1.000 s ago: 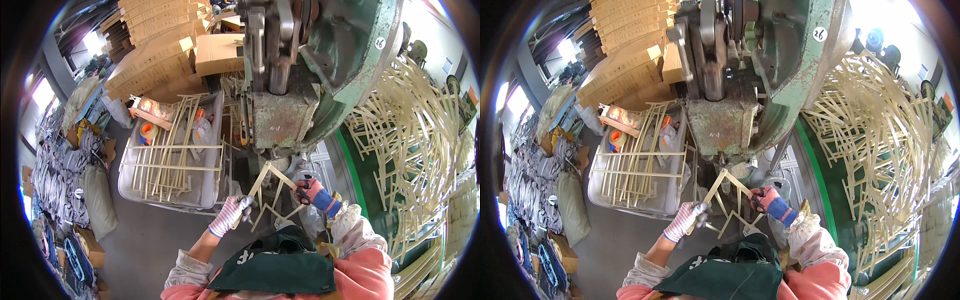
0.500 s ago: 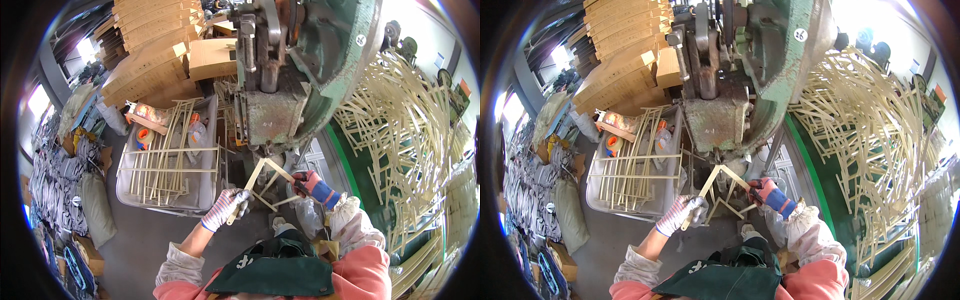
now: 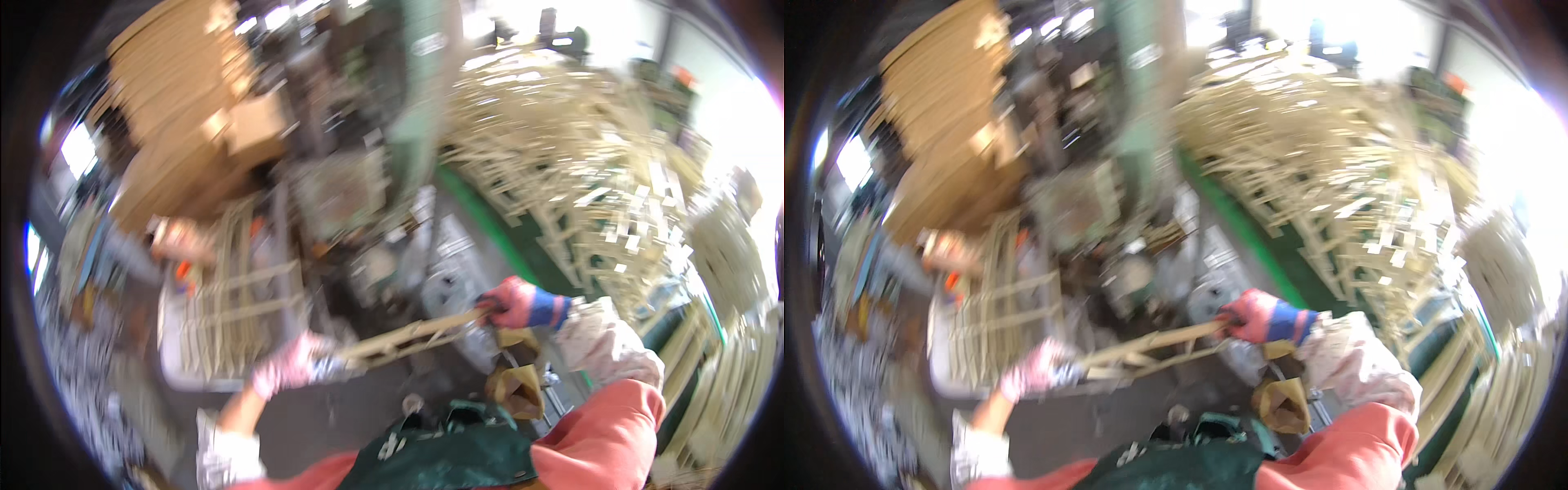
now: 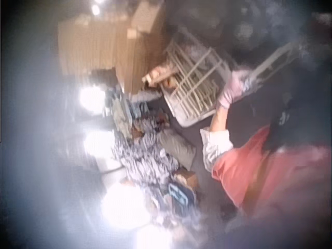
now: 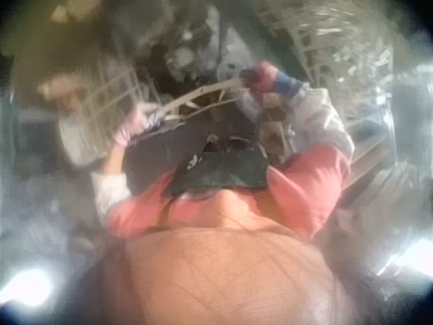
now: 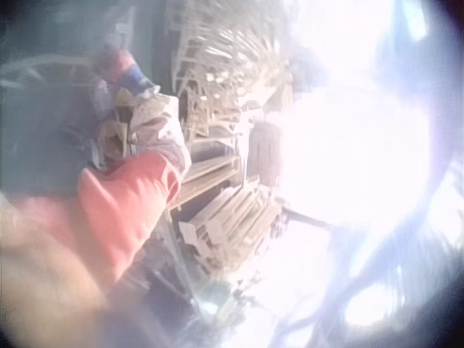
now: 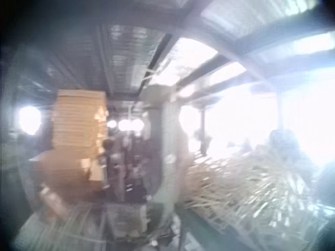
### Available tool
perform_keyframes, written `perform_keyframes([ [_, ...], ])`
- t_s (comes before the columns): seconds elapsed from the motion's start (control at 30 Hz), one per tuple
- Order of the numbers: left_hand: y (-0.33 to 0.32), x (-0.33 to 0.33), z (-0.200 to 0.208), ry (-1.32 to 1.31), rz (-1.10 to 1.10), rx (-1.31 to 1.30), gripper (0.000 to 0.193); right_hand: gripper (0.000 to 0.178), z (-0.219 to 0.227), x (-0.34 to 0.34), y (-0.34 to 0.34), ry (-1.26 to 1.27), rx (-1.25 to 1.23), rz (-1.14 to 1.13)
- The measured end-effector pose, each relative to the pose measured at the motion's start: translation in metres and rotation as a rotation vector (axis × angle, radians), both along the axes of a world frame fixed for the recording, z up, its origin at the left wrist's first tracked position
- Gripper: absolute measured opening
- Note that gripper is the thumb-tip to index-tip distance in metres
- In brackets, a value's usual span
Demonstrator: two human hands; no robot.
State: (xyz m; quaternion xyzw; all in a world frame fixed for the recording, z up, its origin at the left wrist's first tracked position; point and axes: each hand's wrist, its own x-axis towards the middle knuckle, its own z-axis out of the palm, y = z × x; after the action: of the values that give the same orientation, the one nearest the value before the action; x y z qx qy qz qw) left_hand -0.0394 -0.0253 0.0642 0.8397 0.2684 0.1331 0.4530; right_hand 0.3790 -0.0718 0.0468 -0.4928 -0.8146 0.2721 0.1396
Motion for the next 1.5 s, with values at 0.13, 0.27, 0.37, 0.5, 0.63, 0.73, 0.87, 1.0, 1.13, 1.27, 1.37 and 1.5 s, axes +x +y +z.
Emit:
perform_keyframes([
  [0.13, -0.061, 0.1, 0.021, 0.129, 0.466, -0.309, 0.035, 0.026, 0.007, -0.005, -0.039, 0.063, -0.041, -0.551],
  [0.27, -0.103, 0.205, -0.019, -0.304, 0.273, 0.431, 0.048, 0.023, 0.02, 0.013, -0.079, 0.245, 0.19, -0.746],
  [0.37, -0.107, 0.258, -0.049, -0.399, 0.194, 0.843, 0.097, 0.04, 0.037, 0.081, -0.155, 0.901, -0.067, -0.823],
  [0.5, -0.122, 0.343, -0.068, -0.482, -0.042, 0.893, 0.089, 0.04, 0.061, 0.132, -0.266, 1.012, 0.058, -0.705],
  [0.63, -0.151, 0.423, -0.055, -0.605, -0.187, 0.803, 0.039, 0.036, 0.105, 0.147, -0.359, 1.2, 0.266, -0.604],
  [0.73, -0.179, 0.475, -0.023, -0.484, -0.474, 0.864, 0.026, 0.041, 0.146, 0.169, -0.416, 0.188, 1.172, -0.924],
  [0.87, -0.268, 0.532, 0.002, -0.213, -0.84, 0.957, 0.021, 0.055, 0.135, 0.155, -0.489, -0.233, 1.103, -0.869],
  [1.0, -0.338, 0.561, 0.005, -0.213, -1.128, 1.173, 0.011, 0.055, 0.06, 0.152, -0.525, -0.751, 0.399, -0.892],
  [1.13, -0.38, 0.59, 0.029, -0.41, -1.366, 1.387, 0.009, 0.05, -0.009, 0.143, -0.555, -0.548, 0.596, -1.244],
  [1.27, -0.418, 0.61, 0.061, -0.952, -1.0, 1.764, 0.016, 0.052, -0.049, 0.159, -0.553, -0.378, 0.735, -1.587],
  [1.37, -0.424, 0.585, 0.054, -1.027, -1.131, 1.518, 0.016, 0.043, -0.067, 0.201, -0.537, -0.346, 0.797, -1.71],
  [1.5, -0.403, 0.556, 0.015, -0.989, -1.376, 1.168, 0.02, 0.039, -0.086, 0.305, -0.488, 0.064, 0.684, -1.837],
])
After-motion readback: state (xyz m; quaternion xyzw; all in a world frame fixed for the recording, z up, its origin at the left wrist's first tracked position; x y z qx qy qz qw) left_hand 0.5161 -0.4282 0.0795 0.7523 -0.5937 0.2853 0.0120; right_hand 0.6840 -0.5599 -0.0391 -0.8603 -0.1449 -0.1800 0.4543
